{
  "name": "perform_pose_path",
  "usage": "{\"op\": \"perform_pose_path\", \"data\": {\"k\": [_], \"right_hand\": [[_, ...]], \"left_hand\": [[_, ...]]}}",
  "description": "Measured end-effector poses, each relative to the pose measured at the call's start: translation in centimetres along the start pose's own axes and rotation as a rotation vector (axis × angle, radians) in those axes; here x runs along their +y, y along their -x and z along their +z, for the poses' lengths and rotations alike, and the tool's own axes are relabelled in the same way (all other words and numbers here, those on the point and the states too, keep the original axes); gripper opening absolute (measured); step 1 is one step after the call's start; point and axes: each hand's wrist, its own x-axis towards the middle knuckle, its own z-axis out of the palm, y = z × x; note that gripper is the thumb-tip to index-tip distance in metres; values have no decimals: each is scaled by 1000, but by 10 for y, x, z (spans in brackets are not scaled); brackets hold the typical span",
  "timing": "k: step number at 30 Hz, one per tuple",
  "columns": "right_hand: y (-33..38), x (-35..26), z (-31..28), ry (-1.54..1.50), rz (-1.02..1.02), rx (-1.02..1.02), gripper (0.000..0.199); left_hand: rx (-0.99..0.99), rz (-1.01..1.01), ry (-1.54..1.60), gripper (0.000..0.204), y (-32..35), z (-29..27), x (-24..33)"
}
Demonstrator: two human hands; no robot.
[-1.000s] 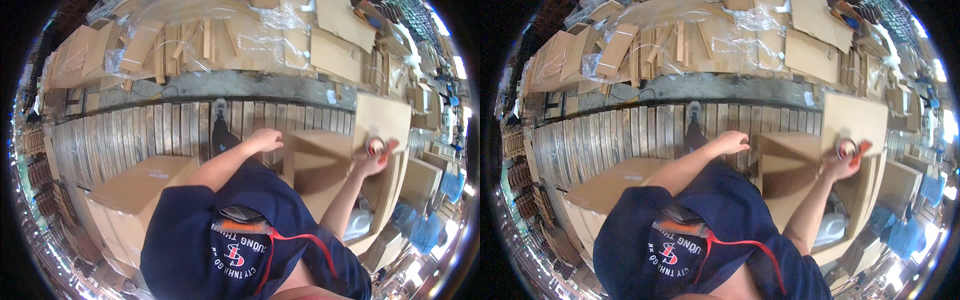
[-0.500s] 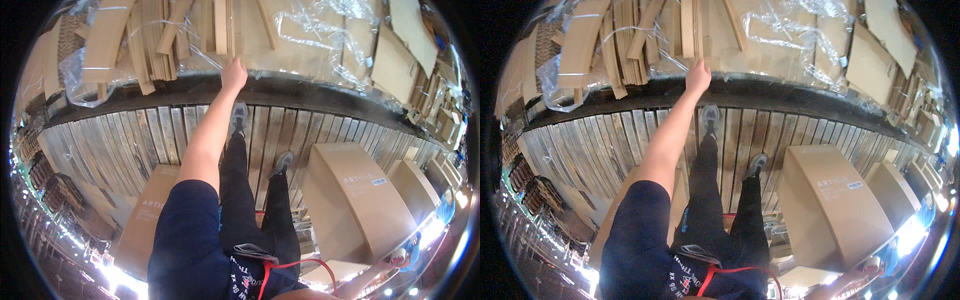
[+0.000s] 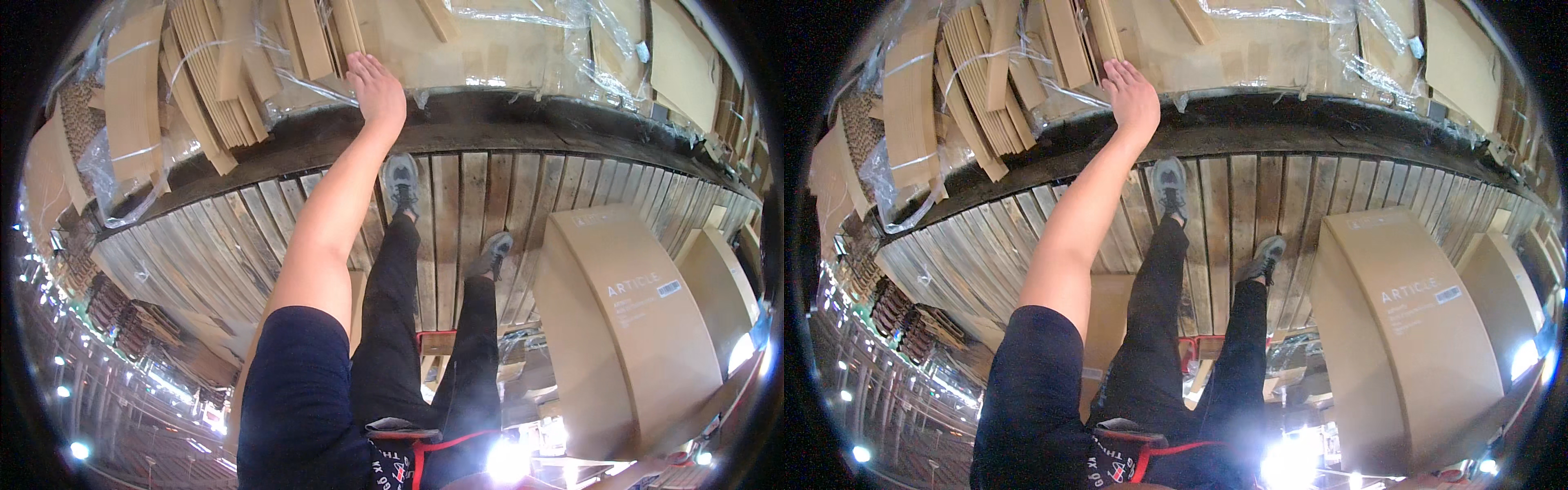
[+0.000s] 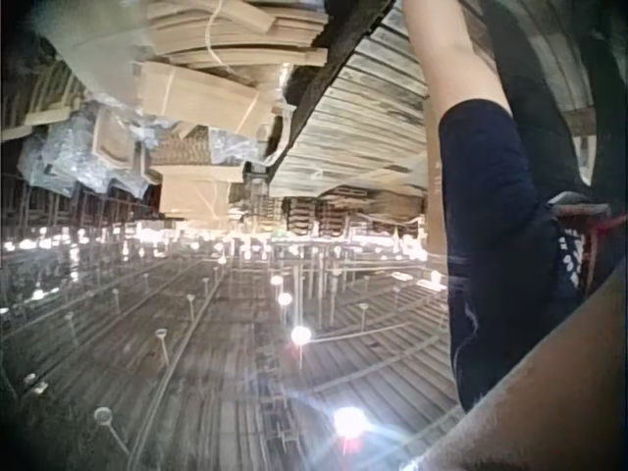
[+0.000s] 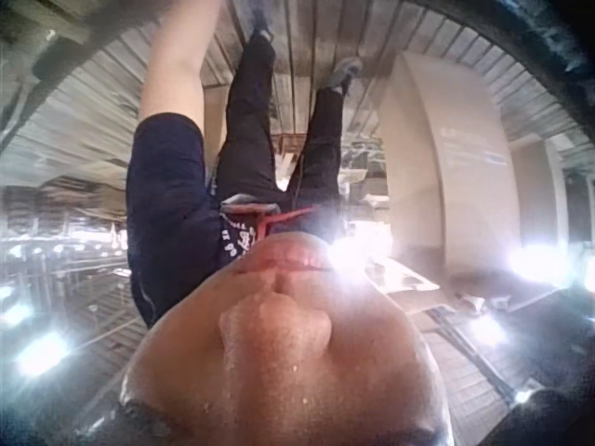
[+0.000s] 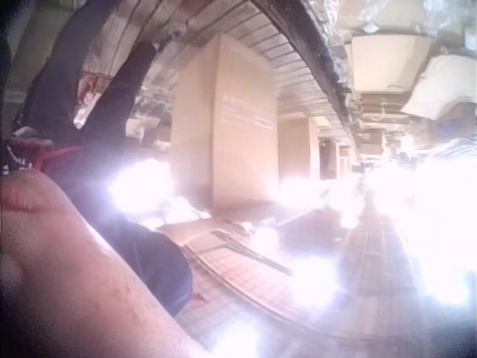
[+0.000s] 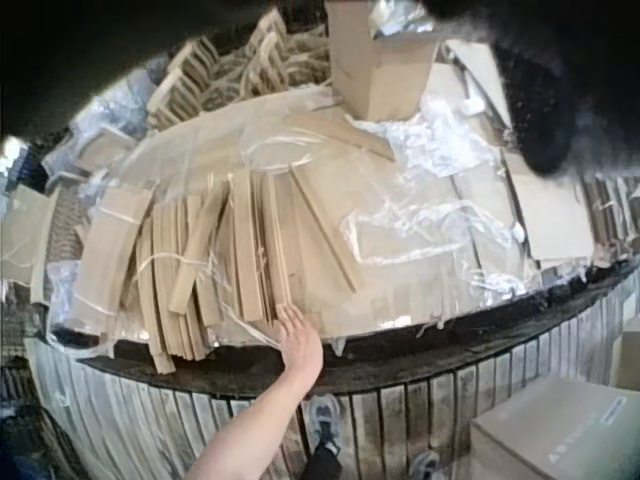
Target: The person places white cylindrical items into a cardboard box, adds cardboard dividers, and seals the box with packing tape. The person repeats this process for multiple boxes, arranging items and securing flaps with tape.
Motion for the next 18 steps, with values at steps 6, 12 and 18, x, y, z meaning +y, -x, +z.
{"op": "perform_pose_path", "data": {"k": [6, 12, 18], "right_hand": [[30, -15, 25, 23, -105, -28, 77], [88, -39, 95, -120, -212, -161, 79], [184, -134, 178, -488, -115, -572, 81]], "left_hand": [[-122, -399, 550, 55, -56, -17, -1], [-450, -330, 729, 41, -68, -20, -35], [-362, -373, 1308, 29, 101, -36, -12]]}}
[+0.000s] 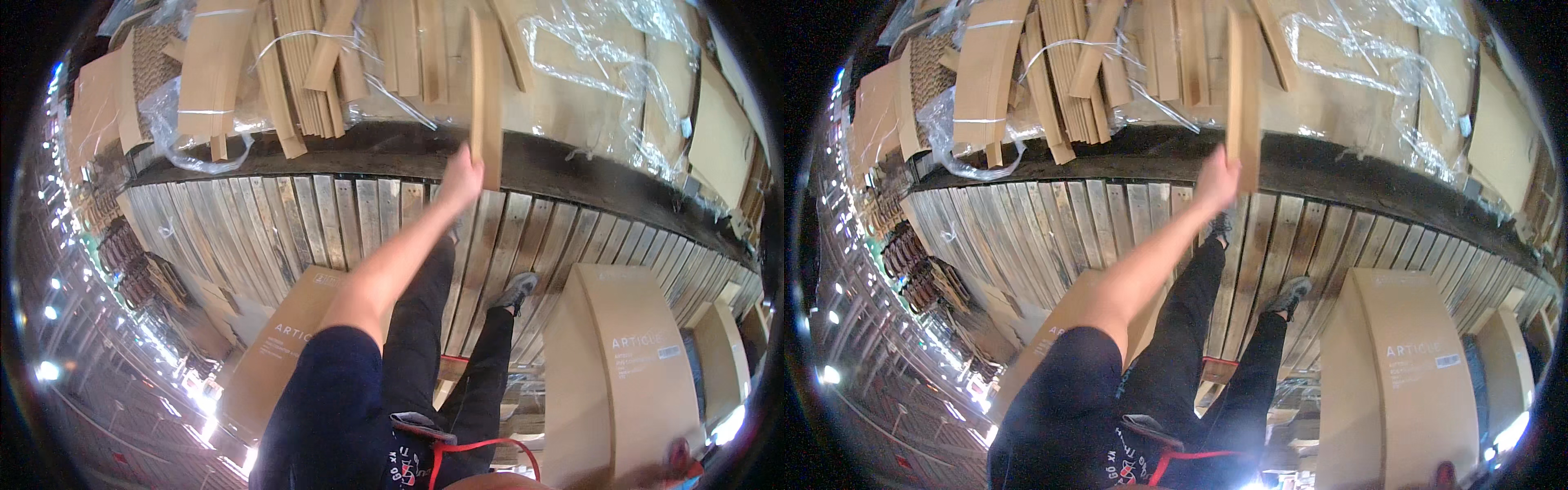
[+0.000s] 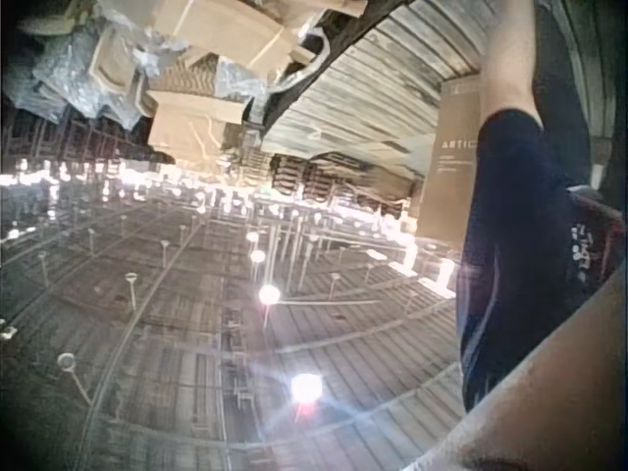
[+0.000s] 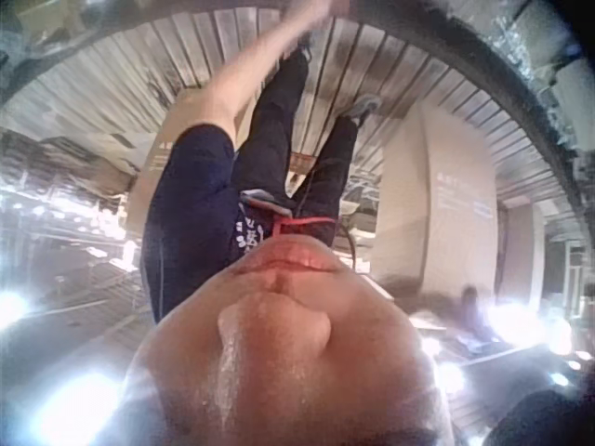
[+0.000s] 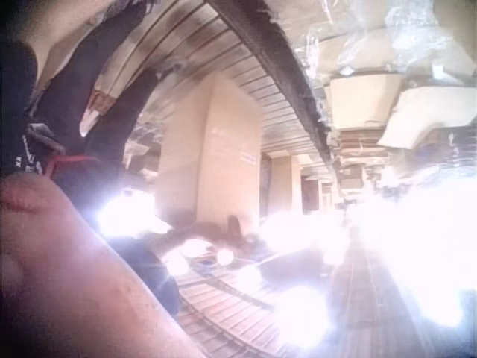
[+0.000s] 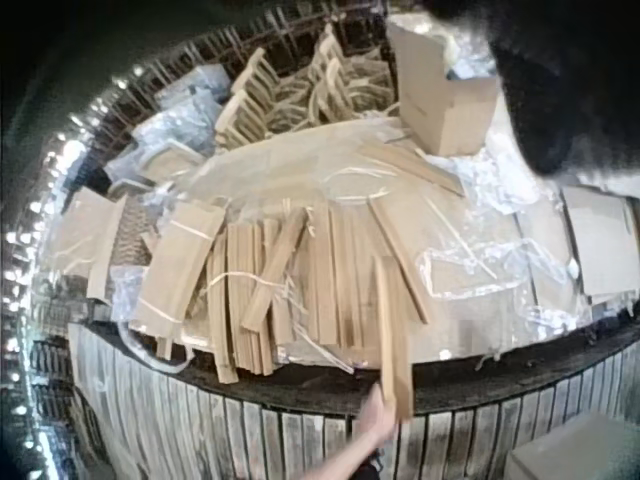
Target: The person places white cylindrical items into a cardboard box, adds cardboard dividers, and seals the box with packing tape. The person repeats this process for multiple boxes, arranging items and securing flaps with tape.
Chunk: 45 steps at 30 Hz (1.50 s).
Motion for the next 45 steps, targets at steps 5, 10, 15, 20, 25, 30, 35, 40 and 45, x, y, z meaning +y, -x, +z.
{"op": "perform_pose_path", "data": {"k": [5, 10, 15, 20, 25, 30, 35, 40, 45], "right_hand": [[42, -50, 164, -460, 419, -528, 82], [90, -24, 309, -1488, 1071, -952, 75], [126, -47, 347, -956, 879, -1129, 56], [154, -28, 316, -696, 944, -1181, 54], [176, -41, 281, -640, 1107, -1354, 61], [185, -27, 256, -603, 1251, -1351, 82], [179, -31, 246, -645, 1224, -1303, 57], [155, -73, 182, -656, 1246, -1231, 43], [128, -114, 91, -666, 1123, -1118, 41]], "left_hand": [[-189, -56, 159, 34, 156, -4, -6], [-388, 13, 100, 68, 199, -37, 3], [-697, 296, 165, 70, 170, -102, -31], [471, 348, -71, 25, -1, -212, -101], [865, -15, -400, 34, -114, -317, -163], [656, -167, -110, 41, -148, -337, -188], [843, -118, -255, 38, -119, -359, -161], [693, -161, -262, 42, 27, -322, -109], [446, -288, 560, 51, 232, -257, -31]]}}
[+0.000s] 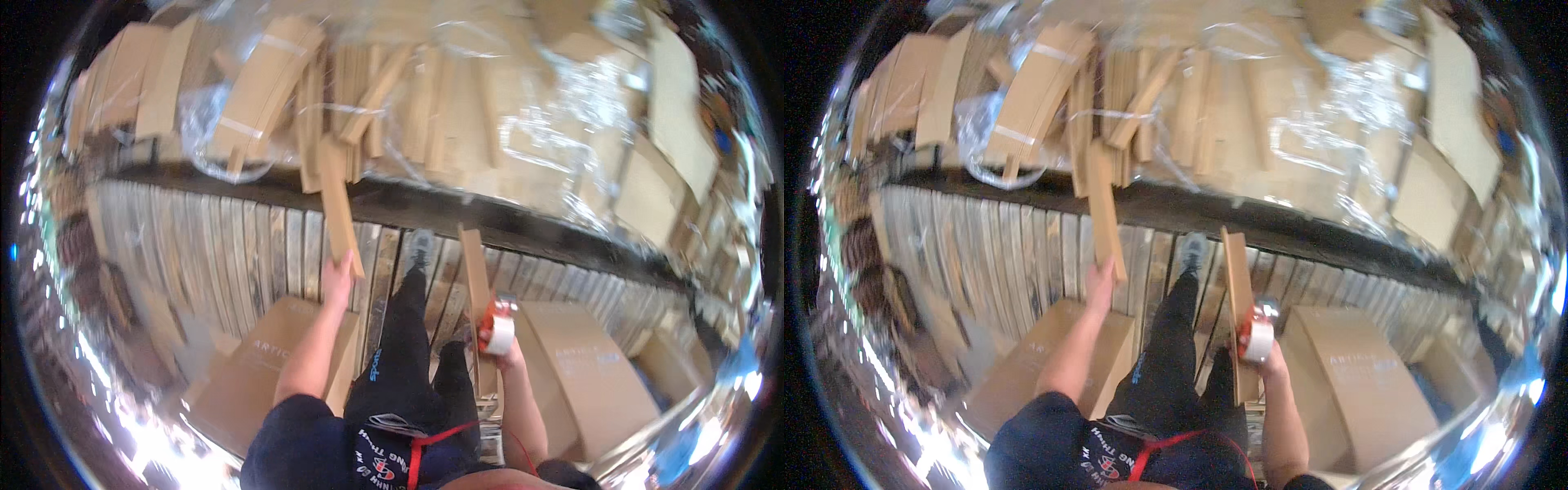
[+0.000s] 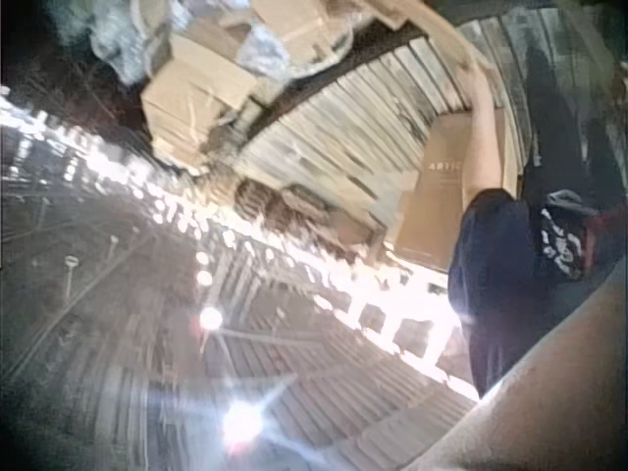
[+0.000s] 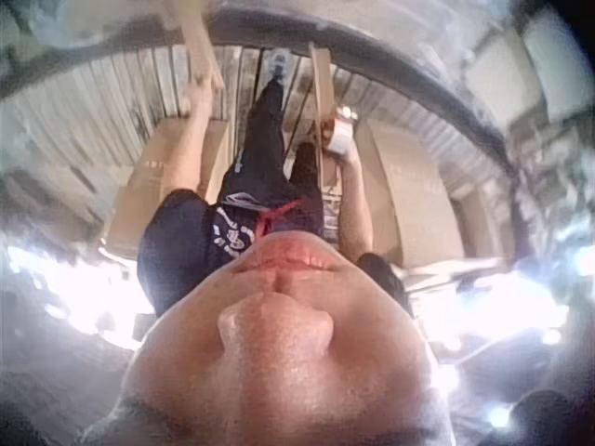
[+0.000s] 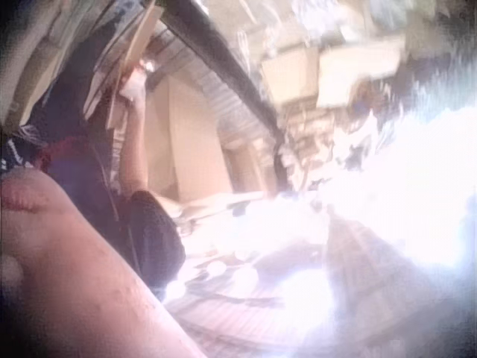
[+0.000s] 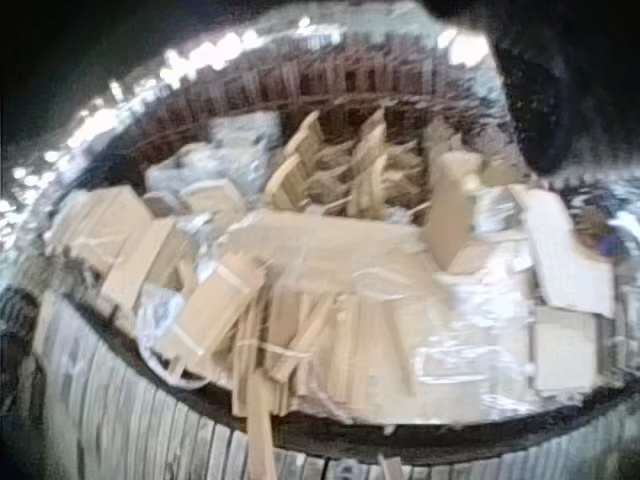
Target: The person places white cylindrical items into a cardboard box, adds cardboard dividers, and seals the box with packing tape. The person repeats this process for multiple boxes, arranging items and securing flaps with tape.
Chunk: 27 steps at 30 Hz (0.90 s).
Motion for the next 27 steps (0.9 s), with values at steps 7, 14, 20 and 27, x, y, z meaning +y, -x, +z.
{"op": "perform_pose_path", "data": {"k": [7, 14, 20, 27], "right_hand": [[123, -13, -53, -15, -503, -40, 30], [371, 36, -137, -347, -1264, 241, 26], [520, 179, -337, -486, -1467, 835, 28], [549, 261, -505, -979, -1404, 738, 30]], "left_hand": [[-230, -462, 357, 22, 258, 30, 27], [-751, 755, -131, 36, 446, 57, 35], [-1347, 976, -229, 39, 662, 106, 67], [-1863, 1093, -660, 35, 845, 212, -64]]}}
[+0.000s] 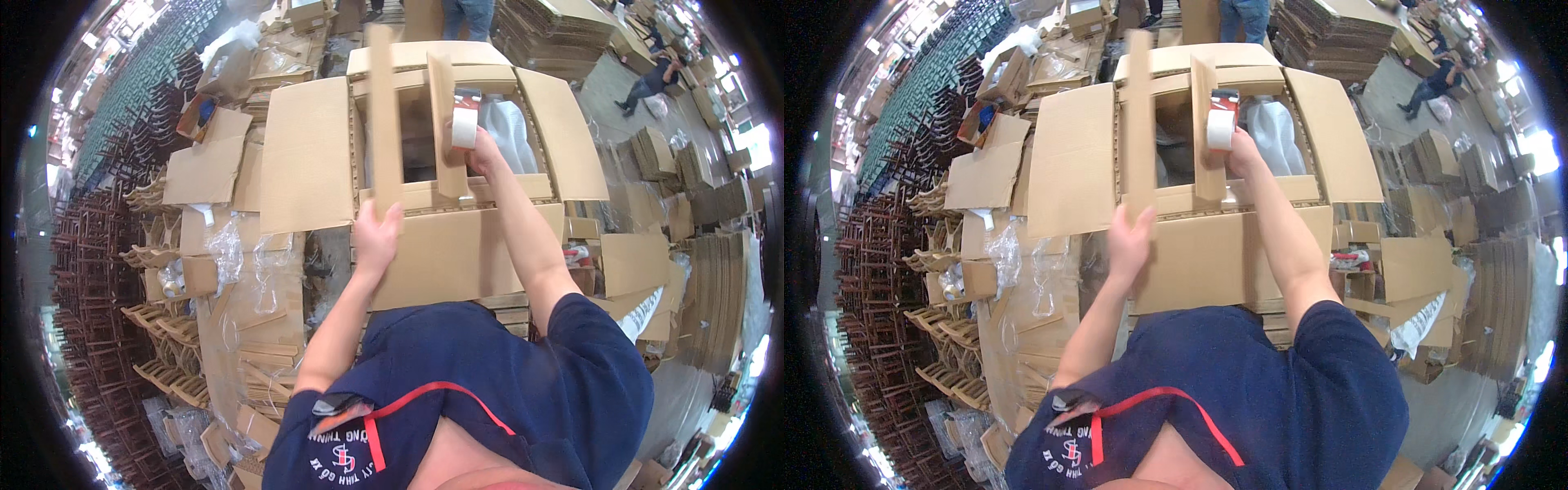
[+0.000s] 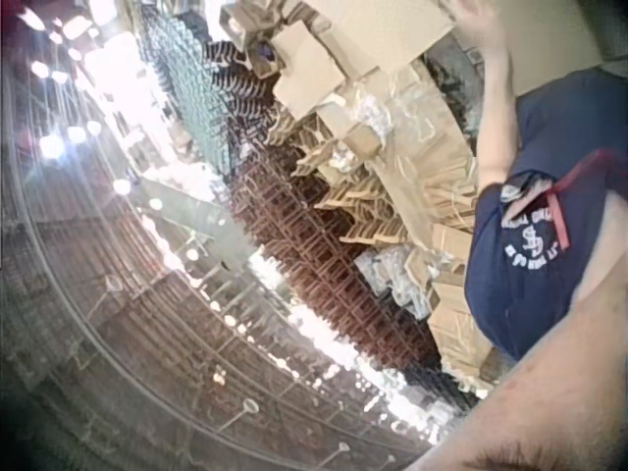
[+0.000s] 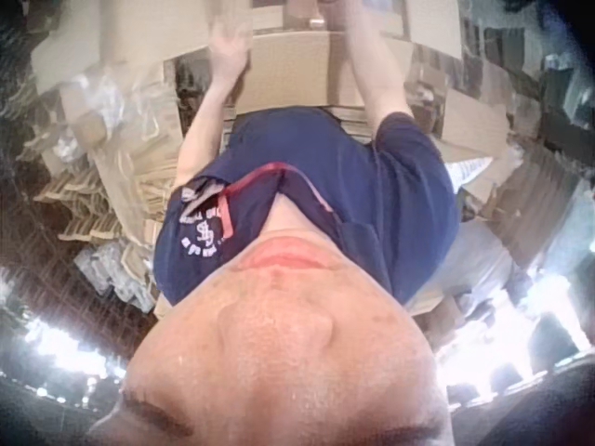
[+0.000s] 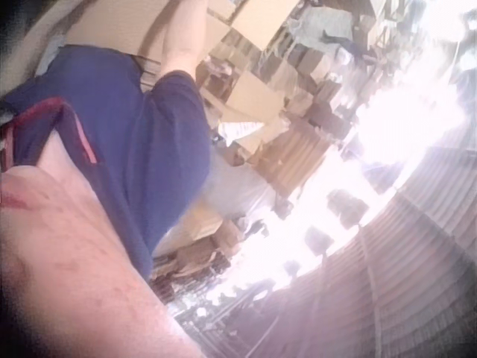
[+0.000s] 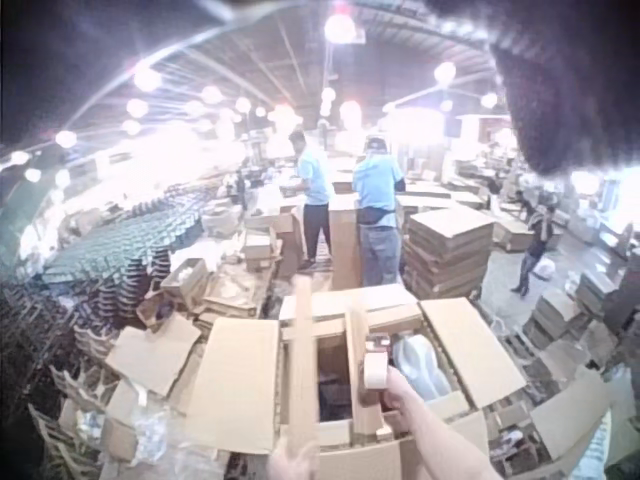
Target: The person places white cylindrical items into a cardboard box, adds cardboard dividers, and seals the box with packing tape. The person repeats this process for multiple boxes, arranging items and securing flaps with tape.
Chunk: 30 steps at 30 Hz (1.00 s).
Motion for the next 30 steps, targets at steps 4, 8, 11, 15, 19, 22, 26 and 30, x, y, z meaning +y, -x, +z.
{"op": "perform_pose_path", "data": {"k": [4, 8, 11, 15, 19, 22, 26, 30], "right_hand": [[20, 32, -32, -35, -171, 164, 32], [77, 46, -66, -126, -250, 312, 38], [105, 27, -84, 131, -290, 466, 38], [123, 4, -103, 180, -184, 514, 35], [132, 5, -120, 17, -80, 364, 32], [127, 20, -130, 212, -47, 310, 39], [124, 40, -104, 176, 87, 220, 34], [125, 16, -122, -37, -14, 121, 31]], "left_hand": [[-84, -108, -321, 47, -39, 54, -29], [-85, 197, -320, 58, -25, 35, -42], [44, 445, -544, 66, -13, 10, -81], [-46, 543, -913, 68, -11, 8, -119], [-46, 870, -1117, 58, -27, 4, -144], [-7, 884, -1150, 56, -61, -6, -141], [-85, 705, -1166, 50, -76, -39, -106], [-184, 621, -1104, 35, -69, -37, -61]]}}
